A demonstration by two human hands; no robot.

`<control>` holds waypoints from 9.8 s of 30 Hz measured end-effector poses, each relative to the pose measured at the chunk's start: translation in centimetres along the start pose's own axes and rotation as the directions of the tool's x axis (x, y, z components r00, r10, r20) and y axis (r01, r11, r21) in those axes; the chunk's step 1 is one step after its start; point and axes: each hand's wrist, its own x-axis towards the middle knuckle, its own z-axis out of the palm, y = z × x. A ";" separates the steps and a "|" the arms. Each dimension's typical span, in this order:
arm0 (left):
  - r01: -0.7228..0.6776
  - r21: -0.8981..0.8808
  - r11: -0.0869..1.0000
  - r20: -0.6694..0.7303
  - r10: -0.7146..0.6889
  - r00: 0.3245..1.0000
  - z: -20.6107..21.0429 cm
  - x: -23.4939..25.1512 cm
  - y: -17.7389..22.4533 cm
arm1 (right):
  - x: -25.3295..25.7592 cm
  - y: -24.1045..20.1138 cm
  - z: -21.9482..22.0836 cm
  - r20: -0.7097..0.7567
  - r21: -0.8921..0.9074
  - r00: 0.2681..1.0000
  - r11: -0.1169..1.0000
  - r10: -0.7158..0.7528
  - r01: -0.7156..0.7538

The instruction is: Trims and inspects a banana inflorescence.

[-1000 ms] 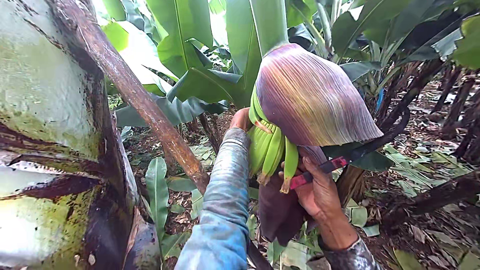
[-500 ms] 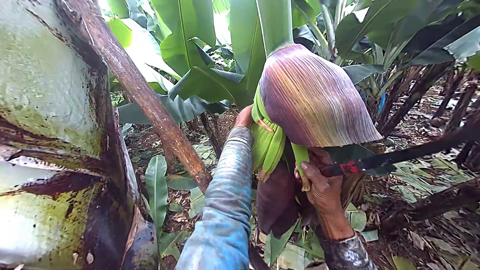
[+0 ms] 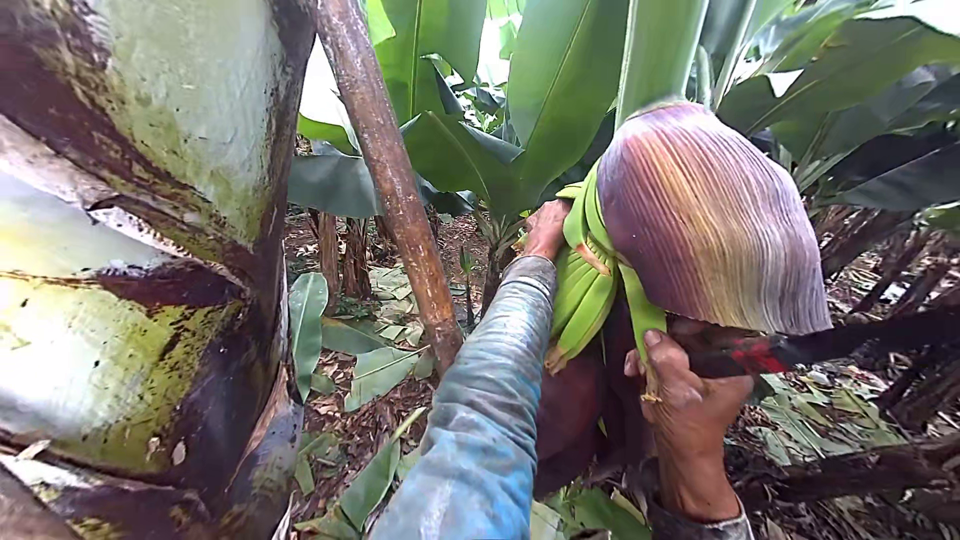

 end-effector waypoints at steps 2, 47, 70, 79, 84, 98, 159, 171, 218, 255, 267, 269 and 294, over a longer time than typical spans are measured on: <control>0.048 0.040 0.998 0.012 -0.048 0.999 0.3 0.9 0.1 | 0.4 -0.9 0.3 -0.003 -0.056 1.000 0.998 0.019 -0.019; -0.242 0.605 0.758 0.158 0.184 0.970 -7.2 1.0 5.7 | 1.5 -0.8 -3.2 0.180 -0.096 0.984 0.995 0.011 0.007; -0.264 -0.312 0.913 0.056 0.295 0.954 -4.5 -4.0 0.7 | -0.7 3.6 -5.9 0.162 0.133 0.985 0.991 -0.056 0.034; -0.323 -0.077 0.943 0.092 0.329 0.940 -5.6 -3.3 2.3 | -0.9 4.1 -6.7 0.185 0.245 0.980 0.969 -0.069 0.022; -0.026 0.354 0.935 -0.015 0.034 0.999 -6.0 -5.1 2.8 | -1.2 4.9 -5.6 0.185 0.271 0.982 0.962 -0.033 -0.019; -0.379 0.498 0.780 -0.334 0.576 0.746 6.7 -12.3 1.6 | -0.9 6.8 -4.2 0.209 0.461 0.978 0.880 0.021 -0.117; -0.778 0.502 0.379 -0.002 0.900 0.437 -10.2 -9.1 8.2 | 4.2 -8.7 3.3 0.164 0.656 0.967 0.710 0.194 -0.254; -0.815 0.426 0.393 0.052 0.889 0.455 -11.4 -6.9 8.4 | 8.0 -8.8 2.8 0.195 0.639 0.974 0.739 0.114 -0.214; -0.622 0.367 0.692 0.177 0.604 0.777 -6.6 -14.7 12.3 | 5.6 11.7 -26.1 -0.533 0.307 0.501 0.707 0.682 -0.636; -0.354 0.019 0.935 0.202 0.344 0.917 1.8 -10.7 5.3 | -7.1 6.8 -27.1 -0.440 0.067 0.522 0.607 0.730 -0.792; -0.860 0.278 0.429 0.306 0.809 0.502 6.3 -17.3 6.4 | 20.4 2.4 -16.8 0.053 -0.395 0.861 0.803 0.505 -0.447; -0.863 0.265 0.429 0.129 0.872 0.473 4.3 -19.2 5.5 | 23.1 1.9 -14.0 0.201 -0.421 0.845 0.823 0.495 -0.382; 0.095 -0.619 0.780 0.135 -0.014 0.991 -10.6 -2.9 5.9 | 22.1 -0.3 -5.9 0.060 -0.368 0.757 0.719 0.651 -0.589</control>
